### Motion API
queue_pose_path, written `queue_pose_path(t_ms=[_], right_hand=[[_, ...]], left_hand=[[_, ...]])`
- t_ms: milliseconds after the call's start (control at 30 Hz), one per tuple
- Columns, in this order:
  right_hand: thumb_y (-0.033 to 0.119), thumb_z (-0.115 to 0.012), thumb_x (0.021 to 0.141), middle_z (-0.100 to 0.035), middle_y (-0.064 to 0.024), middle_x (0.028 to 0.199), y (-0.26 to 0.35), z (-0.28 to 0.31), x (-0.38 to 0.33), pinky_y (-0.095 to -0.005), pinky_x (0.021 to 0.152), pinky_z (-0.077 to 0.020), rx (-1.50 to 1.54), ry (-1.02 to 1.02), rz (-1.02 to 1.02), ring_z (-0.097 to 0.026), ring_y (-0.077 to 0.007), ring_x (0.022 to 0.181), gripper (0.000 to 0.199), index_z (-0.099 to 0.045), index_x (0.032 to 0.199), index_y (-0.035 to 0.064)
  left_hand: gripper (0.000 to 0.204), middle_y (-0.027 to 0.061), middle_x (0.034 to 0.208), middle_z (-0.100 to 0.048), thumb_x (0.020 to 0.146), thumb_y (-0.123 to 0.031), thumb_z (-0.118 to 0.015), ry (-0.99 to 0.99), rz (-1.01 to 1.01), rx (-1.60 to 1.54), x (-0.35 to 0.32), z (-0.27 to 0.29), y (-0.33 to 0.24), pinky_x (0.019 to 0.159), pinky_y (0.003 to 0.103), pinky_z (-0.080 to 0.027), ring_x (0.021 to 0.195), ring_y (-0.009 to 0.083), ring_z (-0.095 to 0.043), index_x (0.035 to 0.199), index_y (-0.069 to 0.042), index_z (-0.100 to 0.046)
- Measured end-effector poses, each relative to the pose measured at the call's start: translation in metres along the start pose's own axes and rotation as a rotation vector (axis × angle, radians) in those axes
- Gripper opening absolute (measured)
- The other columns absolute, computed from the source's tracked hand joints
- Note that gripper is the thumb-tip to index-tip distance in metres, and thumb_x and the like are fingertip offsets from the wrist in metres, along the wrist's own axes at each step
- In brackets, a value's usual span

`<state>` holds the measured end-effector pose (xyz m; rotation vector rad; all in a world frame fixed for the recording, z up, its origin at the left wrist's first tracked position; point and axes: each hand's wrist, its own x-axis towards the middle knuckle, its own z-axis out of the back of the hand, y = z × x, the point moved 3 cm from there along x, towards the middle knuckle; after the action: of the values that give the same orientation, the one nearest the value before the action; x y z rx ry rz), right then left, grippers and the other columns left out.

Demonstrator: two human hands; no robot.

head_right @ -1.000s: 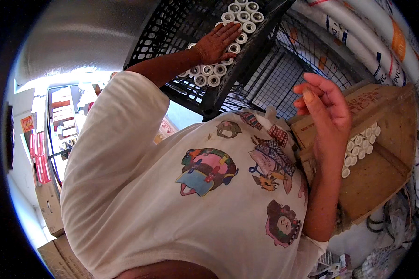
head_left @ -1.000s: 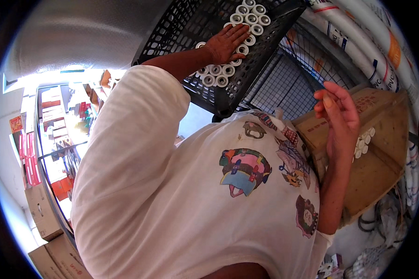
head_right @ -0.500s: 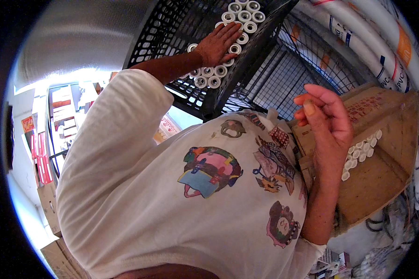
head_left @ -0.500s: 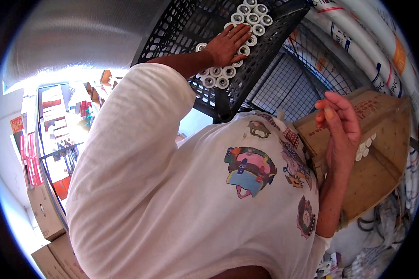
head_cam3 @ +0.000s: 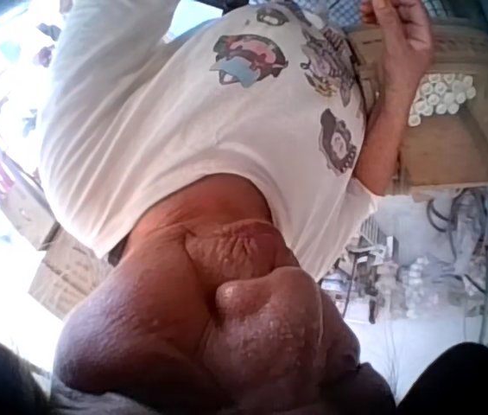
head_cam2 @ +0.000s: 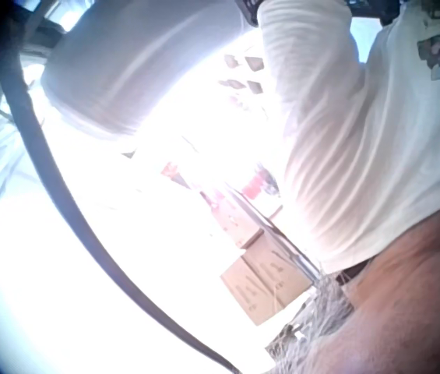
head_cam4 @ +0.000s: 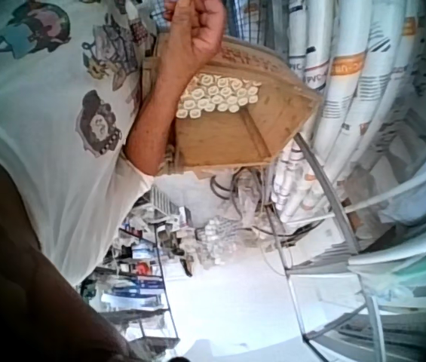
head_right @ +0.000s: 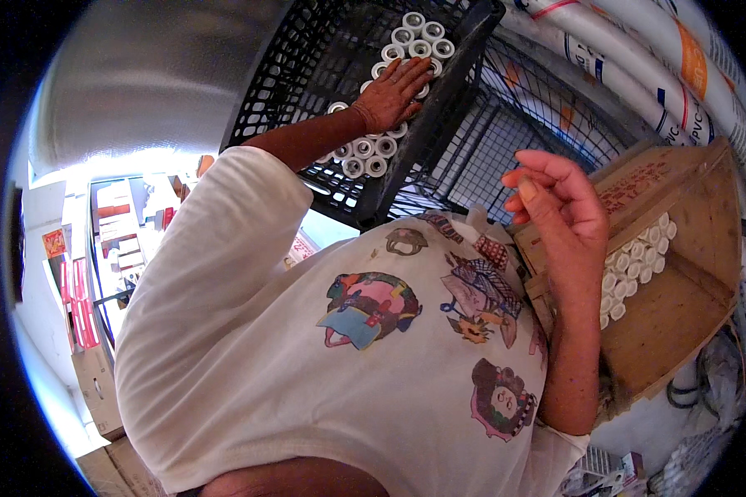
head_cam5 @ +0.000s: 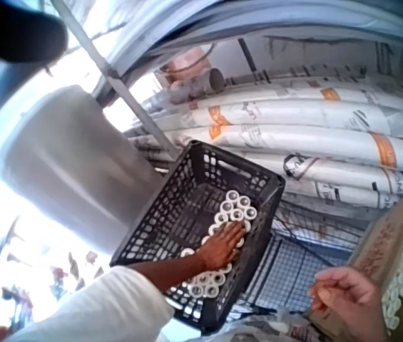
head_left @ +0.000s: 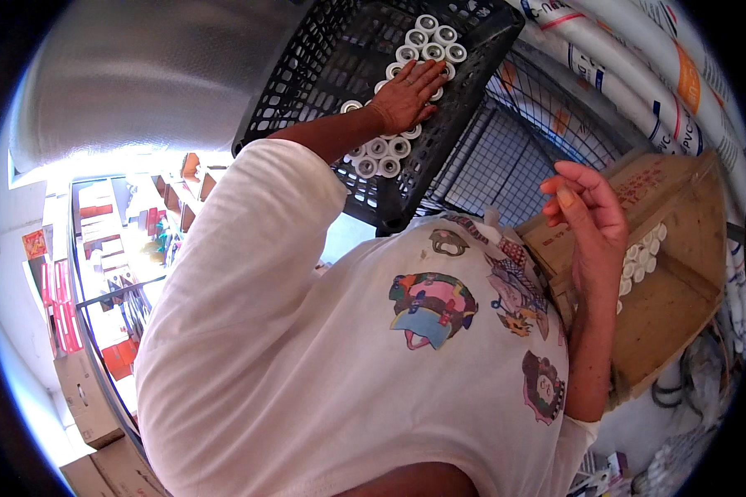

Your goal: The person transfers small white plastic pipe connectors from a wooden crate into a black plastic basket. They pick up the connectors by hand, often in small groups, and place them into the basket, arranging them in rows. The task is performed in a repetitive cycle of picking and placing.

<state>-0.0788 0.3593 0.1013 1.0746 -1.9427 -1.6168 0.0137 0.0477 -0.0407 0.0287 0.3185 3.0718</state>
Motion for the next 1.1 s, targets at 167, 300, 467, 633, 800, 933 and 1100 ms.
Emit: queue_pose_path(t_ms=[167, 300, 467, 633, 800, 933, 1100], right_hand=[[0.010, -0.054, 0.086, -0.061, -0.0064, 0.093, 0.002, -0.002, -0.004, -0.0207, 0.063, -0.0428, -0.011, -0.005, -0.027, -0.054, -0.0077, 0.073, 0.023, -0.055, 0.108, 0.0025], [0.007, -0.054, 0.086, -0.061, -0.0068, 0.092, -0.001, -0.001, -0.003, -0.0196, 0.063, -0.0430, 0.014, -0.015, -0.051, -0.054, -0.0070, 0.072, 0.022, -0.055, 0.108, 0.0023], [0.004, -0.054, 0.086, -0.061, -0.0076, 0.093, 0.009, -0.009, -0.015, -0.0183, 0.063, -0.0428, 0.025, -0.031, -0.065, -0.054, -0.0067, 0.072, 0.022, -0.055, 0.108, 0.0015], [0.004, -0.054, 0.086, -0.061, -0.0082, 0.092, 0.009, -0.011, -0.016, -0.0182, 0.064, -0.0431, 0.006, -0.002, -0.028, -0.054, -0.0068, 0.072, 0.022, -0.055, 0.107, 0.0006], [0.003, -0.054, 0.085, -0.061, -0.0082, 0.093, 0.008, -0.011, -0.017, -0.0189, 0.066, -0.0442, -0.006, 0.010, -0.024, -0.054, -0.0070, 0.074, 0.022, -0.055, 0.107, 0.0001], [0.001, -0.053, 0.085, -0.060, -0.0087, 0.093, 0.009, -0.011, -0.017, -0.0197, 0.068, -0.0454, -0.017, 0.024, -0.018, -0.054, -0.0072, 0.076, 0.023, -0.054, 0.108, -0.0005], [0.000, -0.053, 0.085, -0.060, -0.0094, 0.093, 0.009, -0.011, -0.015, -0.0203, 0.069, -0.0462, -0.008, 0.034, -0.045, -0.055, -0.0080, 0.078, 0.023, -0.054, 0.107, -0.0009]], left_hand=[[0.055, 0.0146, 0.144, -0.021, 0.089, -0.031, -0.041, -0.011, 0.014, 0.016, -0.002, 0.001, -0.004, 0.109, 0.042, -0.012, 0.134, 0.0274, -0.018, 0.135, -0.004, -0.028], [0.055, 0.0152, 0.143, -0.021, 0.088, -0.031, -0.041, 0.006, 0.019, 0.012, -0.003, -0.002, -0.006, 0.109, 0.042, -0.013, 0.133, 0.0277, -0.019, 0.134, -0.003, -0.028], [0.057, 0.0158, 0.145, -0.016, 0.090, -0.030, -0.039, 0.032, 0.012, -0.019, -0.008, 0.009, -0.005, 0.110, 0.043, -0.011, 0.135, 0.0275, -0.016, 0.136, -0.002, -0.023], [0.057, 0.0154, 0.145, -0.014, 0.090, -0.030, -0.038, 0.054, 0.020, -0.021, -0.009, 0.013, -0.005, 0.110, 0.042, -0.010, 0.135, 0.0268, -0.014, 0.137, -0.003, -0.021], [0.058, 0.0145, 0.146, -0.014, 0.090, -0.030, -0.038, 0.064, 0.028, -0.030, -0.008, 0.010, -0.005, 0.110, 0.041, -0.009, 0.135, 0.0260, -0.013, 0.138, -0.004, -0.021], [0.058, 0.0143, 0.146, -0.014, 0.090, -0.030, -0.038, 0.067, 0.033, -0.032, -0.005, 0.011, -0.005, 0.110, 0.040, -0.010, 0.135, 0.0259, -0.014, 0.138, -0.004, -0.021], [0.058, 0.0149, 0.145, -0.015, 0.090, -0.030, -0.038, 0.055, 0.032, -0.028, -0.003, 0.009, -0.004, 0.110, 0.041, -0.010, 0.135, 0.0264, -0.015, 0.138, -0.004, -0.020]])
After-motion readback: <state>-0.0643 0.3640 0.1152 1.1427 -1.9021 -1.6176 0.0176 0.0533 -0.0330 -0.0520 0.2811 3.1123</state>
